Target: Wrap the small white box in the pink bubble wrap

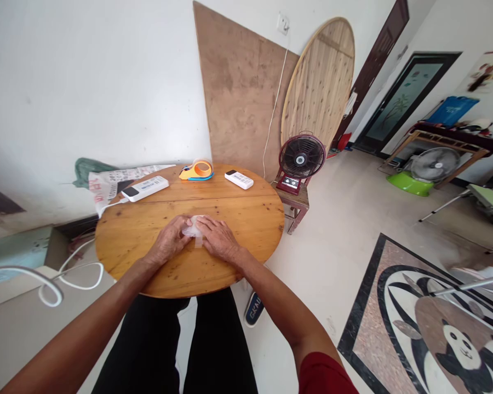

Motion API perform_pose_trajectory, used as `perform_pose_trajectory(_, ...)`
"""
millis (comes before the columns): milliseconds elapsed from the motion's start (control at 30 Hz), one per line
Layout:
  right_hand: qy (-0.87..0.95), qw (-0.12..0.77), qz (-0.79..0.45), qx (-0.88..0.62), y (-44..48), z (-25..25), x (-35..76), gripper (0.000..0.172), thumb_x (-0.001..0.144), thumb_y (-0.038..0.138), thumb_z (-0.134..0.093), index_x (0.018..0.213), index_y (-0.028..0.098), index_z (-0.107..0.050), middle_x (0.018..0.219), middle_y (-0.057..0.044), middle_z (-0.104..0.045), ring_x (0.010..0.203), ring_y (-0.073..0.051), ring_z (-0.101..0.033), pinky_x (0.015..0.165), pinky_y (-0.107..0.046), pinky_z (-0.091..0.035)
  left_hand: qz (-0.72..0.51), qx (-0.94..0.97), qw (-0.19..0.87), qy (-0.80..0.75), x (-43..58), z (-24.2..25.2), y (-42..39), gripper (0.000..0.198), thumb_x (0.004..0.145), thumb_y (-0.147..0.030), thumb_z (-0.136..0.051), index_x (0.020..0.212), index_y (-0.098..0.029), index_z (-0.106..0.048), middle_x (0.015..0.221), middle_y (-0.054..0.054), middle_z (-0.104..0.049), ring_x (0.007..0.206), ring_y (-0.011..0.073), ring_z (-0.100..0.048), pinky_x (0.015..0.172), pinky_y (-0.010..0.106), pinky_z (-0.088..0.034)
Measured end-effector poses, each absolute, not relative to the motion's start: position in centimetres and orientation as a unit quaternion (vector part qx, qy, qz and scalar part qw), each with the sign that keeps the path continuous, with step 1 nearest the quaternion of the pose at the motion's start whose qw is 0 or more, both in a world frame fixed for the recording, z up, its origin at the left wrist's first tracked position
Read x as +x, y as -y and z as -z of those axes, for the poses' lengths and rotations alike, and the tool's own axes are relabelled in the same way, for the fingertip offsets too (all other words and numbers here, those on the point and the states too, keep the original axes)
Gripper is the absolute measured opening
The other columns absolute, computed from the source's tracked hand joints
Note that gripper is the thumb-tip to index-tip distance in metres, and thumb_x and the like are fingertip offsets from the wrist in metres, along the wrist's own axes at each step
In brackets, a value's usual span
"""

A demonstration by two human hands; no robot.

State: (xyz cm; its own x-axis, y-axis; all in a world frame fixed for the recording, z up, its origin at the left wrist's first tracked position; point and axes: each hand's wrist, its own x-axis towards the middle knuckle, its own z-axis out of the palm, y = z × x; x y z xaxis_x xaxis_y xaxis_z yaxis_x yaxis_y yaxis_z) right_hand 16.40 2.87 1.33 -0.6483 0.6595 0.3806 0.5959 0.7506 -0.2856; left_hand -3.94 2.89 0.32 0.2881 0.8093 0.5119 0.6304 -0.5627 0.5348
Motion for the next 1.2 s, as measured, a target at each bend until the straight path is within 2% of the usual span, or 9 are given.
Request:
perform_pose_trajectory(200,0.893,0.285,-0.102,-0.333,-4.5,-1.8,15.9,0.061,0.079,0.020,-0.062,0.138,0.017,-0.045,0.145,-0.013,-0.048,0.134,-0.025,-0.042,0.110,-0.040,-0.032,-0.481,0.661,0.330,-0.473,-3.4,-1.2,-4.3,0.027,0.066,-0.033,-0.063,0.087,-0.021,-0.052,0.085,0.001,-0.062,0.075,0.0169,-0.060,0.069,0.029,-0.050)
perform_pose_trajectory(300,0.868,0.300,-0.149,-0.366,-5.8,-2.8,15.2,0.055,0.074,0.027,-0.071,0.125,0.019,-0.056,0.128,-0.011,-0.061,0.117,-0.025,-0.054,0.102,-0.039,-0.039,-0.452,0.605,0.406,-0.515,-3.7,-2.0,-5.2,0.032,0.062,-0.039,-0.069,0.083,-0.019,-0.057,0.071,-0.002,-0.063,0.065,0.0152,-0.058,0.059,0.025,-0.047)
perform_pose_trajectory(433,0.809,0.275,-0.329,-0.402,-7.6,-4.0,14.7,0.038,0.070,0.040,-0.074,0.099,0.017,-0.066,0.092,-0.002,-0.069,0.081,-0.017,-0.062,0.075,-0.027,-0.047,-0.449,0.565,0.442,-0.533,-3.8,-2.9,-5.8,0.041,0.062,-0.051,-0.072,0.083,-0.016,-0.065,0.067,0.000,-0.066,0.058,0.0155,-0.057,0.052,0.024,-0.042)
perform_pose_trajectory(500,0.774,0.263,-0.432,-0.381,-8.4,-4.0,14.6,0.035,0.071,0.042,-0.072,0.092,0.015,-0.067,0.084,0.000,-0.068,0.073,-0.014,-0.060,0.067,-0.024,-0.046,-0.457,0.542,0.492,-0.506,-3.6,-2.9,-5.6,0.046,0.066,-0.057,-0.069,0.087,-0.015,-0.067,0.067,0.001,-0.067,0.056,0.0153,-0.057,0.052,0.025,-0.042)
perform_pose_trajectory(600,0.723,0.284,-0.517,-0.360,-9.2,-3.2,14.4,0.034,0.072,0.041,-0.072,0.092,0.014,-0.067,0.082,0.001,-0.068,0.071,-0.013,-0.060,0.066,-0.023,-0.046,-0.478,0.502,0.569,-0.442,-3.4,-2.5,-5.2,0.052,0.068,-0.056,-0.071,0.099,-0.014,-0.068,0.077,0.004,-0.072,0.062,0.0175,-0.062,0.059,0.028,-0.047)
perform_pose_trajectory(733,0.689,0.316,-0.532,-0.378,-9.6,-2.0,14.1,0.035,0.068,0.039,-0.075,0.091,0.014,-0.067,0.080,0.000,-0.068,0.071,-0.013,-0.060,0.065,-0.022,-0.047,-0.495,0.491,0.585,-0.414,-3.5,-2.0,-4.9,0.061,0.061,-0.051,-0.080,0.108,-0.014,-0.067,0.095,0.009,-0.073,0.078,0.0215,-0.067,0.071,0.032,-0.051)
perform_pose_trajectory(833,0.683,0.316,-0.548,-0.365,-9.5,-2.0,14.1,0.037,0.067,0.037,-0.076,0.094,0.013,-0.067,0.082,0.000,-0.068,0.071,-0.012,-0.059,0.064,-0.021,-0.047,-0.496,0.487,0.583,-0.421,-3.6,-1.9,-5.0,0.067,0.059,-0.055,-0.080,0.110,-0.014,-0.066,0.098,0.009,-0.073,0.078,0.0215,-0.067,0.072,0.033,-0.051)
perform_pose_trajectory(967,0.700,0.311,-0.528,-0.367,-9.2,-2.5,14.4,0.039,0.067,0.038,-0.076,0.096,0.014,-0.066,0.081,0.000,-0.065,0.069,-0.011,-0.057,0.060,-0.020,-0.044,-0.500,0.481,0.572,-0.438,-3.5,-1.9,-4.8,0.062,0.058,-0.055,-0.081,0.104,-0.015,-0.067,0.088,0.005,-0.073,0.070,0.0180,-0.064,0.067,0.029,-0.049)
perform_pose_trajectory(1200,0.722,0.318,-0.501,-0.356,-9.0,-2.0,14.5,0.037,0.070,0.048,-0.073,0.082,0.014,-0.065,0.071,0.003,-0.057,0.063,-0.009,-0.050,0.056,-0.019,-0.038,-0.507,0.464,0.553,-0.470,-3.2,-2.3,-4.4,0.052,0.055,-0.054,-0.082,0.088,-0.016,-0.069,0.068,-0.001,-0.068,0.056,0.0116,-0.054,0.056,0.023,-0.041)
